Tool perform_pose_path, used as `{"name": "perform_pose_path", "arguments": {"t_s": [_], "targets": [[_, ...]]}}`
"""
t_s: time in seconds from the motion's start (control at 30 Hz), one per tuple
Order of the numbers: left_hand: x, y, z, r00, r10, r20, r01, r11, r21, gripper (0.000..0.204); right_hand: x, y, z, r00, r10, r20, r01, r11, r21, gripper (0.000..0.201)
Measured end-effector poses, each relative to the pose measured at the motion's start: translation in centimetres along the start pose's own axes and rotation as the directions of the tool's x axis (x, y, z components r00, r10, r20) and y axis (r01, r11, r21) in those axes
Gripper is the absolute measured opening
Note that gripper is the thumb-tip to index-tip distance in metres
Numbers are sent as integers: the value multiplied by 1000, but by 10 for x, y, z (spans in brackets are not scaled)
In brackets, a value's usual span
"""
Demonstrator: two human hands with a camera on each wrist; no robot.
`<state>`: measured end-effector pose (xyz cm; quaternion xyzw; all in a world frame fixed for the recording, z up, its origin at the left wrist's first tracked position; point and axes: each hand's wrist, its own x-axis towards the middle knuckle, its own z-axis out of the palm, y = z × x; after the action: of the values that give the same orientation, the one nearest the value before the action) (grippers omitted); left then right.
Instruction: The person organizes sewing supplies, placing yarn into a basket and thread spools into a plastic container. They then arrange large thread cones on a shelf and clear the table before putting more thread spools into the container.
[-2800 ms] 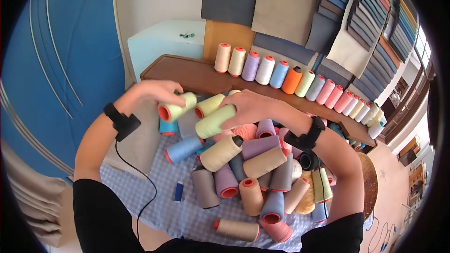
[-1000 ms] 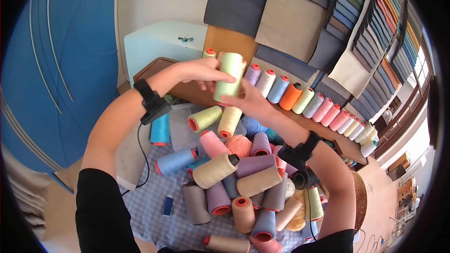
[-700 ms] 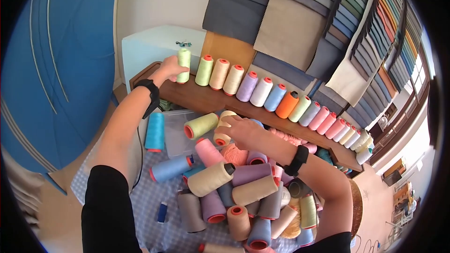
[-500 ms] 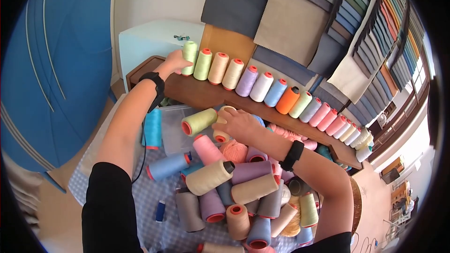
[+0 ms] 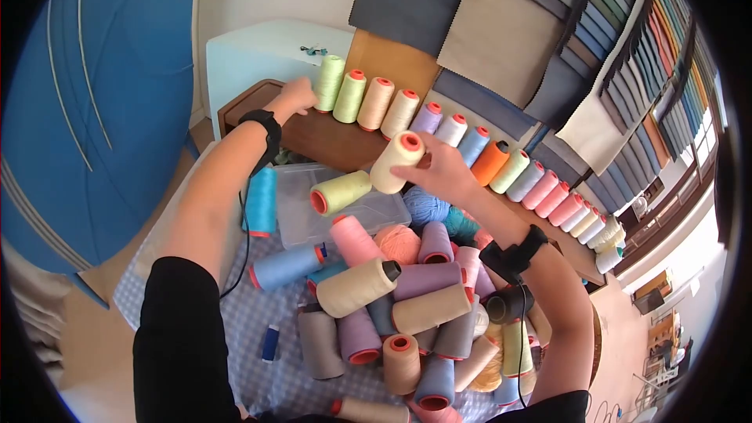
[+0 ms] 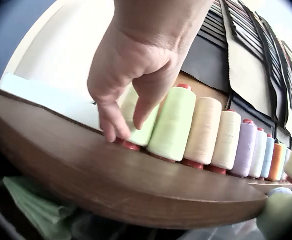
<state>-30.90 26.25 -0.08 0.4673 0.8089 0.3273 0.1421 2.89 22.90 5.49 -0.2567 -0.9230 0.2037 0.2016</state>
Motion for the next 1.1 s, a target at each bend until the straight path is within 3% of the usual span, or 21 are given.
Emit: {"name": "perform_pose_path", "arguments": {"t_s": [0.03,0.1,0.17,0.2,0.23,0.27,0.3,0.37,0.43,0.47,0.5,0.53,0.57,0.6,0.73,0.77,0.83,0.9,1.03,1.1], "targets": [[-10,5,-6,1000,-8,1,8,1000,1,33,2,0,-1,998,43,-46,-41,998,43,51],[-68,46,-33,970,46,240,-88,982,166,42,13,7,4,995,96,-33,-90,985,146,54],[-109,53,-35,853,339,396,-319,940,-117,55,19,-7,6,969,249,-5,-229,898,376,58],[-129,65,-37,852,331,405,-316,943,-107,55,26,-14,7,954,297,34,-285,866,411,61],[-147,78,-38,805,411,428,-382,911,-156,58,32,-19,11,953,300,38,-288,859,423,61],[-156,84,-38,751,488,445,-443,872,-208,62,38,-24,15,953,291,87,-292,799,526,62],[-152,82,-40,751,482,452,-440,875,-202,62,42,-28,19,952,276,131,-296,728,619,63],[-131,70,-44,783,394,481,-471,881,44,65,43,-31,22,953,268,139,-298,763,574,66],[-108,40,-50,842,383,381,-385,920,-74,61,44,-26,25,975,103,197,-173,907,384,66],[-102,35,-61,904,277,325,-273,960,-60,60,48,-7,37,980,24,195,-70,970,232,56],[-98,30,-72,951,162,264,-154,987,-52,59,49,6,45,981,19,193,-64,970,233,56],[-85,17,-76,952,161,260,-153,987,-50,59,49,16,52,941,-87,326,65,995,79,51],[-65,0,-73,980,123,158,-117,992,-48,57,48,21,56,870,-161,466,214,975,-62,48],[-48,-12,-66,995,86,52,-83,995,-54,55,45,22,60,871,-163,463,220,973,-71,48],[-7,-26,-36,996,21,-92,-31,994,-107,51,45,23,60,875,-142,462,221,968,-122,49],[3,-30,-29,995,21,-96,-32,993,-114,51,46,24,59,862,-137,489,221,968,-118,49],[21,-35,-18,1000,22,-1,-21,943,-332,48,42,29,63,849,-171,500,279,948,-151,48],[29,-37,-13,1000,25,10,-20,947,-322,46,36,33,67,834,-199,515,327,929,-171,47],[21,-43,-14,997,72,15,-61,920,-388,43,30,30,65,849,-113,515,188,978,-94,54],[11,-40,-15,997,33,-75,-66,862,-502,40,30,29,58,840,-69,539,140,986,-90,55]]}}
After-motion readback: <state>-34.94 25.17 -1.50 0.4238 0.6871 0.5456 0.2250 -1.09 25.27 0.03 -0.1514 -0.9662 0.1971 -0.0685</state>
